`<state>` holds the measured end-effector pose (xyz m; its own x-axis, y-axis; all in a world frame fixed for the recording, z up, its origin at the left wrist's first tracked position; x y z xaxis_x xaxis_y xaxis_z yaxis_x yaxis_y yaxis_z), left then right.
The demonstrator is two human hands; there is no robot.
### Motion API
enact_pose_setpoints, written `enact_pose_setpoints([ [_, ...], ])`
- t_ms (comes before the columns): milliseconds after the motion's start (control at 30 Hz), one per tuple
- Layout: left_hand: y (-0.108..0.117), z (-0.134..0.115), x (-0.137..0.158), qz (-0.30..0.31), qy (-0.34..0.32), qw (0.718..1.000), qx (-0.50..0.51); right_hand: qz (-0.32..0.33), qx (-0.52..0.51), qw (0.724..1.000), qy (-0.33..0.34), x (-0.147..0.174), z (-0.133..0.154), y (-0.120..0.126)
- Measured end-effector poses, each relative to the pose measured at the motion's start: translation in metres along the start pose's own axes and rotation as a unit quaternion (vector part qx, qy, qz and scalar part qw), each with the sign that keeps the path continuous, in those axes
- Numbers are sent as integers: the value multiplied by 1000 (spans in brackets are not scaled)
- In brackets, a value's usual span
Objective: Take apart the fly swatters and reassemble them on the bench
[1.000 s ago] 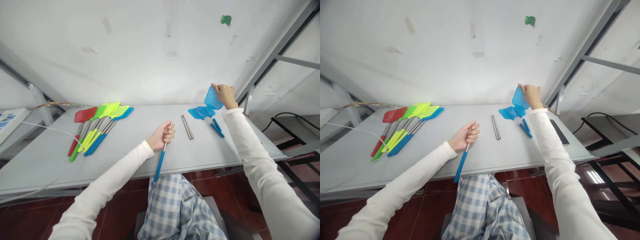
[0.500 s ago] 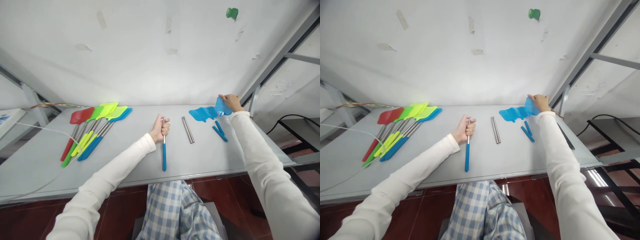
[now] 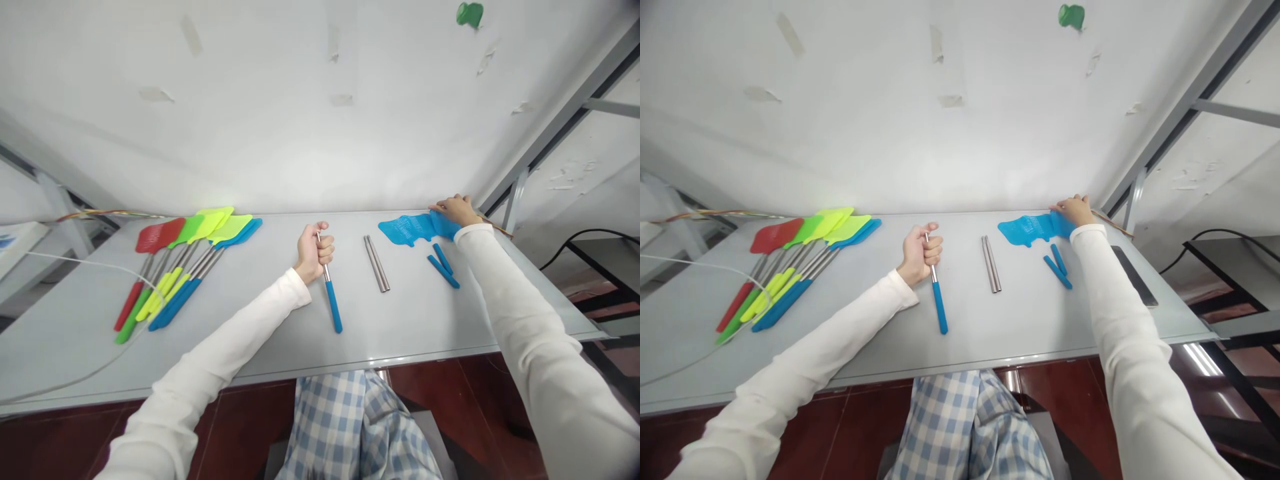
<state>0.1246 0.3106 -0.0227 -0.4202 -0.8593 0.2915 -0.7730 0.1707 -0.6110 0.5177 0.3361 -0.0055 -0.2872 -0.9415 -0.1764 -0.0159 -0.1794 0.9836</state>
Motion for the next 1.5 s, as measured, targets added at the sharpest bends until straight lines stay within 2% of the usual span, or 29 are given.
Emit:
enact_pose_setpoints([
  [167, -2, -7, 4, 3, -20, 1000, 4, -9, -30, 998, -57, 8, -5, -17],
  [400, 1, -7, -1, 2, 1, 1000, 29, 92, -61, 991, -79, 26, 6, -36],
  [500, -2, -13, 0, 4, -16, 999, 32, 65, -65, 990, -105, 28, 17, -23],
  [567, -7, -18, 0, 10, -19, 999, 37, 15, -114, 987, -110, 36, 41, -4],
  [600, -11, -20, -1, 15, -16, 999, 42, -5, -181, 979, -96, 43, 60, 5],
  [667, -19, -25, -4, 26, -17, 998, 60, 31, -355, 934, -19, 66, 116, 14],
  [700, -23, -27, -5, 31, -23, 997, 73, 84, -417, 904, 41, 82, 150, 15],
  [800, -36, -36, -8, 48, -62, 993, 93, 257, -491, 819, 147, 138, 235, 9],
  [867, -41, -38, -6, 54, -85, 993, 68, 267, -541, 781, 162, 158, 263, 9],
  [967, -42, -32, 0, 50, -97, 994, 7, 238, -621, 733, 145, 165, 275, 10],
  [1067, -39, -23, 6, 49, -95, 994, -38, 254, -674, 680, 139, 165, 278, 10],
  [1133, -36, -22, 8, 44, -112, 990, -72, 259, -687, 667, 128, 164, 278, 10],
  [1233, -30, -30, 13, 46, -172, 972, -154, 210, -699, 676, 100, 160, 269, 13],
  [1300, -24, -30, 22, 62, -216, 946, -233, 148, -723, 671, 74, 155, 258, 18],
  [1367, -15, -20, 37, 81, -237, 909, -332, 79, -747, 658, 47, 150, 247, 25],
  [1433, -4, 4, 51, 96, -202, 870, -440, 16, -768, 640, 23, 148, 239, 32],
  [1500, 4, 18, 68, 77, -220, 823, -518, -15, -794, 608, -3, 147, 237, 37],
])
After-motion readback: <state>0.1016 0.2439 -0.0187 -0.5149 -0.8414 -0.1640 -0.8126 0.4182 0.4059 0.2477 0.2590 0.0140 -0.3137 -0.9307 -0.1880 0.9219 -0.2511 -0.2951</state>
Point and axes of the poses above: each hand's wrist, its own x-axis away from the middle knuckle, its own y-axis out of the back of the hand, z = x × y, the point moved 7 cm from there along -x, towards the middle knuckle, and after that the axes turned 1 degree about -z, right-handed, at the moved point
